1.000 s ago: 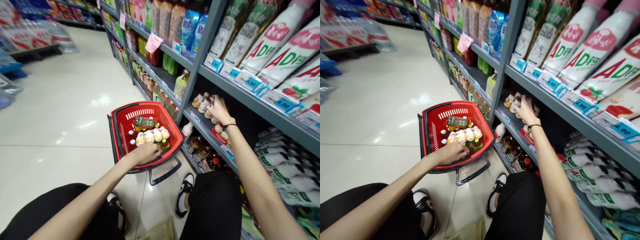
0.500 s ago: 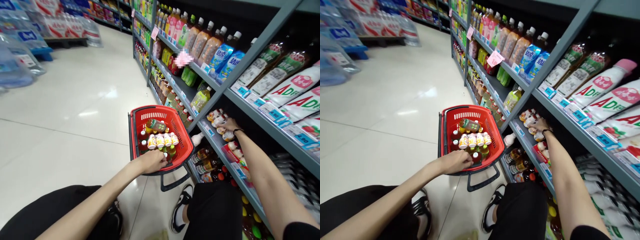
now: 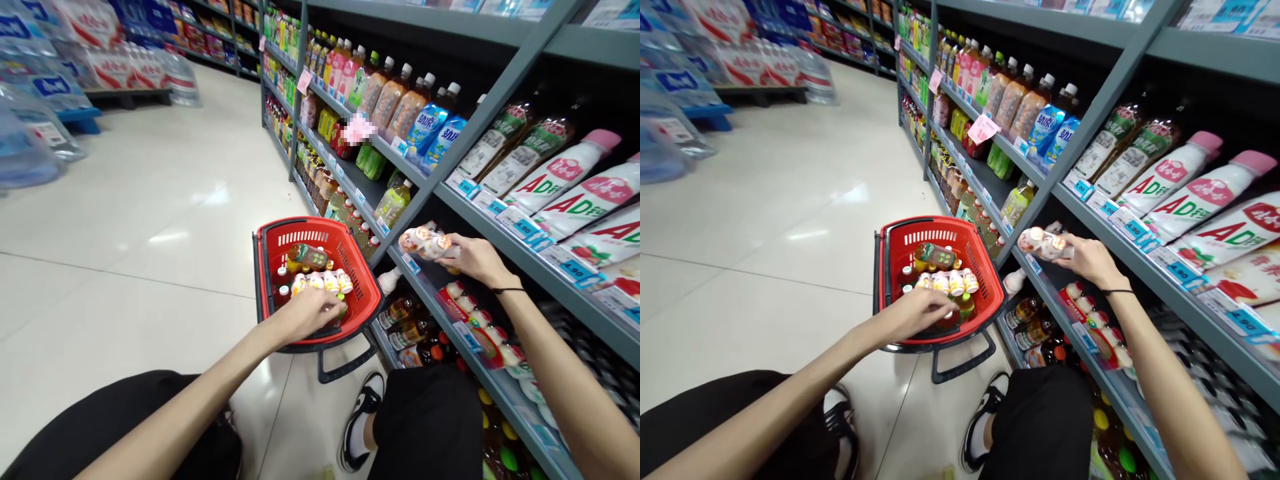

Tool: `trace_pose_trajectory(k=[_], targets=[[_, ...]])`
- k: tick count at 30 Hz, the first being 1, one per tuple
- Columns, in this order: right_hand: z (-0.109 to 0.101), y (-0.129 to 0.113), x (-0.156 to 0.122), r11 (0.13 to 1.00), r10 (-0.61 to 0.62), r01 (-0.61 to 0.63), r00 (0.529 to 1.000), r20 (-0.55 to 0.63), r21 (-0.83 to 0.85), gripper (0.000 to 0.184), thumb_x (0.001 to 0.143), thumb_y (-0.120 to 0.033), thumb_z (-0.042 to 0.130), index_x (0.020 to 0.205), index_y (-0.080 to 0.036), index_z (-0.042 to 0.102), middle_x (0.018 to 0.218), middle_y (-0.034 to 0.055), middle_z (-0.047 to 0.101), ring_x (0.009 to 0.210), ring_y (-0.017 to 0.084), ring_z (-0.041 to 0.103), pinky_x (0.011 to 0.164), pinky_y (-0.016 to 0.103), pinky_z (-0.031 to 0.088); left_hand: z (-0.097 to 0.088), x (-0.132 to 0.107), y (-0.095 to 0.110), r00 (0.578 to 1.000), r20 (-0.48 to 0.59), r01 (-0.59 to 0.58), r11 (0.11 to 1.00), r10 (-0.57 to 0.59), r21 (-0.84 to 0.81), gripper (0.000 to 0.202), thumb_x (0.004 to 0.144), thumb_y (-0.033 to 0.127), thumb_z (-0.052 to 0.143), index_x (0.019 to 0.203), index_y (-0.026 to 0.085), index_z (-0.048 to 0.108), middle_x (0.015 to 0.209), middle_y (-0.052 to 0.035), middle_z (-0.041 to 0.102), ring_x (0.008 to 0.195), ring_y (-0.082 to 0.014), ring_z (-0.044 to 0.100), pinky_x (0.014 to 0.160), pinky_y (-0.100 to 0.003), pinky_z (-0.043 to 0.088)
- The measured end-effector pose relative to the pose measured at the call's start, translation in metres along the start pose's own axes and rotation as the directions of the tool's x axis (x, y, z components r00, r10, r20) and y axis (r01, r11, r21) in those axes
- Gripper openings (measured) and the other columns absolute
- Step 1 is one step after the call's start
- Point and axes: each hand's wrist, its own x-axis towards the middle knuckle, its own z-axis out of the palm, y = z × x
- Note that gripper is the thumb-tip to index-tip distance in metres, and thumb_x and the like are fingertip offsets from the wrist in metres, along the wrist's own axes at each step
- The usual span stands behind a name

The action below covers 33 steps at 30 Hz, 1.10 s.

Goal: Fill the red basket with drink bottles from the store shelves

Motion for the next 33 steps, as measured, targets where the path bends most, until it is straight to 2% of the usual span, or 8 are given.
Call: trace_pose_trajectory(k=[3,6,11,15,19,23,27,33], targets=[[-0.014,-0.056,-0.022,0.998,-0.067,0.066,0.997,0.046,0.014,0.054,0.078,-0.057,0.086,0.121,-0.028,0.074,0.096,0.0077,0.082,0.080,0.031,0.075,0.072,0.036,0.049,-0.003,0.000,0.011,0.964,-0.265,-0.071,0.972,0.009,-0.223,0.033,0.094,0.047,0.068,0.120,0.028,0.079,0.132,-0.0082,0.073,0.112,-0.0269,0.071,0.096,-0.035,0.058],[-0.009,-0.117,-0.038,0.955,-0.130,0.090,0.983,0.127,0.282,0.055,0.071,-0.065,0.089,0.106,-0.026,0.076,0.080,0.0016,0.077,0.066,0.024,0.067,0.060,0.032,0.044,-0.006,-0.007,0.027,0.948,-0.315,-0.124,0.859,-0.045,-0.497,0.086,0.072,0.044,0.091,0.151,0.034,0.059,0.154,-0.0088,0.059,0.131,-0.0331,0.064,0.098,-0.039,0.062],[0.017,-0.184,-0.045,0.710,-0.325,0.026,0.898,0.295,0.703,0.047,0.066,-0.055,0.095,0.089,-0.020,0.073,0.083,-0.0007,0.076,0.074,0.021,0.068,0.065,0.029,0.049,-0.013,-0.028,0.047,0.953,-0.288,-0.116,0.764,-0.095,-0.634,0.061,0.071,0.043,0.091,0.122,0.015,0.074,0.109,-0.0101,0.076,0.096,-0.0268,0.072,0.081,-0.033,0.061],[0.038,-0.172,-0.034,0.456,-0.328,-0.117,0.900,0.288,0.882,0.062,0.070,-0.053,0.094,0.119,-0.022,0.073,0.114,0.0070,0.080,0.102,0.028,0.075,0.088,0.037,0.057,-0.024,-0.041,0.043,0.927,-0.328,-0.092,0.737,-0.182,-0.669,0.053,0.069,0.041,0.092,0.109,0.011,0.075,0.099,-0.0087,0.076,0.087,-0.0227,0.070,0.075,-0.029,0.058],[0.074,-0.141,-0.026,0.024,-0.085,-0.238,0.967,0.240,0.971,0.064,0.091,-0.078,0.057,0.125,-0.024,0.071,0.116,0.0127,0.082,0.110,0.032,0.076,0.104,0.049,0.055,-0.034,-0.049,0.027,0.864,-0.422,-0.094,0.737,-0.273,-0.669,0.049,0.062,0.033,0.095,0.102,0.013,0.077,0.094,-0.0058,0.076,0.080,-0.0200,0.068,0.069,-0.026,0.056],[0.118,-0.160,-0.027,-0.301,-0.115,-0.384,0.923,0.366,0.873,0.079,0.091,-0.086,0.040,0.127,-0.023,0.071,0.121,0.0131,0.080,0.122,0.035,0.072,0.105,0.054,0.055,-0.033,-0.049,0.013,0.772,-0.512,-0.143,0.682,-0.377,-0.717,0.042,0.061,0.033,0.095,0.092,0.015,0.075,0.084,-0.0026,0.073,0.074,-0.0168,0.065,0.066,-0.025,0.055],[0.135,-0.194,-0.028,-0.432,-0.170,-0.429,0.903,0.396,0.793,0.078,0.086,-0.086,0.049,0.129,-0.024,0.071,0.120,0.0121,0.080,0.124,0.037,0.071,0.098,0.056,0.061,-0.028,-0.044,0.005,0.665,-0.516,-0.195,0.542,-0.540,-0.818,0.044,0.059,0.040,0.095,0.089,0.015,0.073,0.079,-0.0024,0.072,0.067,-0.0151,0.065,0.063,-0.025,0.055],[0.134,-0.196,-0.034,-0.397,-0.125,-0.362,0.932,0.341,0.843,0.054,0.083,-0.060,0.076,0.121,-0.022,0.068,0.104,0.0105,0.081,0.089,0.033,0.079,0.065,0.045,0.070,-0.027,-0.041,-0.001,0.677,-0.505,-0.187,0.538,-0.536,-0.822,0.049,0.059,0.042,0.095,0.093,0.015,0.074,0.083,-0.0050,0.076,0.069,-0.0165,0.069,0.065,-0.025,0.057]])
